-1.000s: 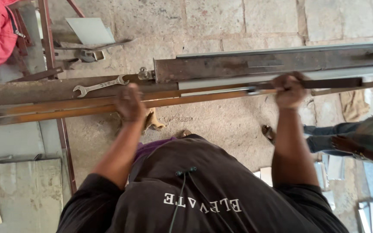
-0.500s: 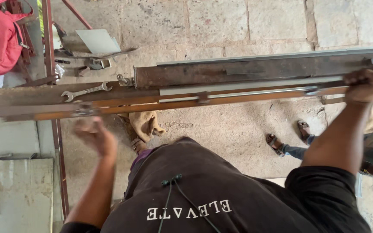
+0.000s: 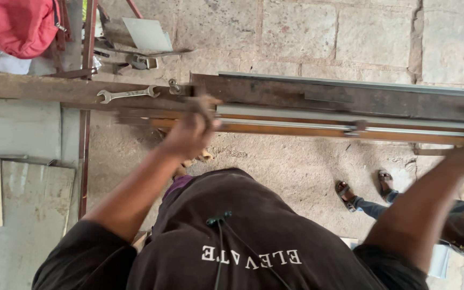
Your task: The person operates a manual metal bending machine to shape long aluminum profiles. They position the metal bar in the press, tighten the clamps using a wrench, and pull a lever to bend the material. A coworker assists by holding the other end of the metal bar during the bending process.
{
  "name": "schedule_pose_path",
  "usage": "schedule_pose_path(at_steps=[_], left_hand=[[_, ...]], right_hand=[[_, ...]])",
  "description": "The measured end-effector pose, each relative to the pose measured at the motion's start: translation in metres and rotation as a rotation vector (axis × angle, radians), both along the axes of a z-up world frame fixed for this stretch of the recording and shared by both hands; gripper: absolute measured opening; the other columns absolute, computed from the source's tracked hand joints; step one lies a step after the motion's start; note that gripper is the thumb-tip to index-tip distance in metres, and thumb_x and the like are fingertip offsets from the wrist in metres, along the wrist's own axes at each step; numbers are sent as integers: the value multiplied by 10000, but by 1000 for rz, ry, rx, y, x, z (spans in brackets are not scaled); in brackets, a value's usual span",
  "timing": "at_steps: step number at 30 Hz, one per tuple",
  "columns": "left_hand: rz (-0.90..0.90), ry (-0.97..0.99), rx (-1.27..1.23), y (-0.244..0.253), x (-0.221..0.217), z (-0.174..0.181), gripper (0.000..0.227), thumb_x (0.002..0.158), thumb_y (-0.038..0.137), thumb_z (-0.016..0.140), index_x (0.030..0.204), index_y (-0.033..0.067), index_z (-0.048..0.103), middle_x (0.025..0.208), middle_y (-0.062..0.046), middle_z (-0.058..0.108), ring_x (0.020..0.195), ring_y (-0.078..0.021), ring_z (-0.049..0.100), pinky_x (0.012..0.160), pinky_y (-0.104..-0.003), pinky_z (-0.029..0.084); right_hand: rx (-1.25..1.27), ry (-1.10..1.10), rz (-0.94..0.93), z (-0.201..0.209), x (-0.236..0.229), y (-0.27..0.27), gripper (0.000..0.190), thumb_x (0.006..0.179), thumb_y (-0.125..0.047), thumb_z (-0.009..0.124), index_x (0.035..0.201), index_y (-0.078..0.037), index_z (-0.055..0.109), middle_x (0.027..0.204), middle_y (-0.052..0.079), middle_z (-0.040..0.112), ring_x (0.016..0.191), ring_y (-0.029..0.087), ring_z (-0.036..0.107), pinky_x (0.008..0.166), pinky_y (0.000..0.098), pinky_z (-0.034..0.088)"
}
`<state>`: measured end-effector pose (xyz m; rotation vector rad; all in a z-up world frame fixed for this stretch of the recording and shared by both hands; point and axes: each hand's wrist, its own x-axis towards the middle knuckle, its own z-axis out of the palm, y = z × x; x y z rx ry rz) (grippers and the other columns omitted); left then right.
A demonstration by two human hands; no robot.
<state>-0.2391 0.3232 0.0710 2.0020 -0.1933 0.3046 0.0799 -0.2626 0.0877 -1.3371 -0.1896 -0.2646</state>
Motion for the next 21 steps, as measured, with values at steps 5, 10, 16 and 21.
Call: schedule_pose_path(at_steps=[5,10,16,21], left_hand=[[-129,-40,169,-88,48,5,546,1167,214,308,1612,3,74,1548,-364,429,1429,-441,510,1193,-459,481],[-204,299,168,-164,81,34,513,1070,134,390,1537,-17,239,1471,-299,481,1351,-421,557,1097,-445,536],[-121,113,185,-141,56,28,673,963,164,627,1511,35,259,1518,-297,387,1372,-474,469,1070,-517,471],[-64,416,26,-88,-9,5,588,980,171,650,1508,95,401,1522,-222,499,1345,-391,541,1117,-480,457]], right_hand=[[32,-415,623,51,-132,213,530,1010,-197,666,1514,-162,504,1540,67,565,1361,237,591,1153,484,530],[-15,-553,733,74,-166,302,163,1047,-90,593,1201,-59,639,947,107,689,739,150,667,659,350,602],[-63,-314,486,61,-163,299,336,1161,-231,499,858,-86,508,606,5,466,406,80,398,369,276,296],[-76,-255,399,67,-169,310,371,1142,-238,535,801,-108,467,584,-1,448,452,81,393,394,284,305]])
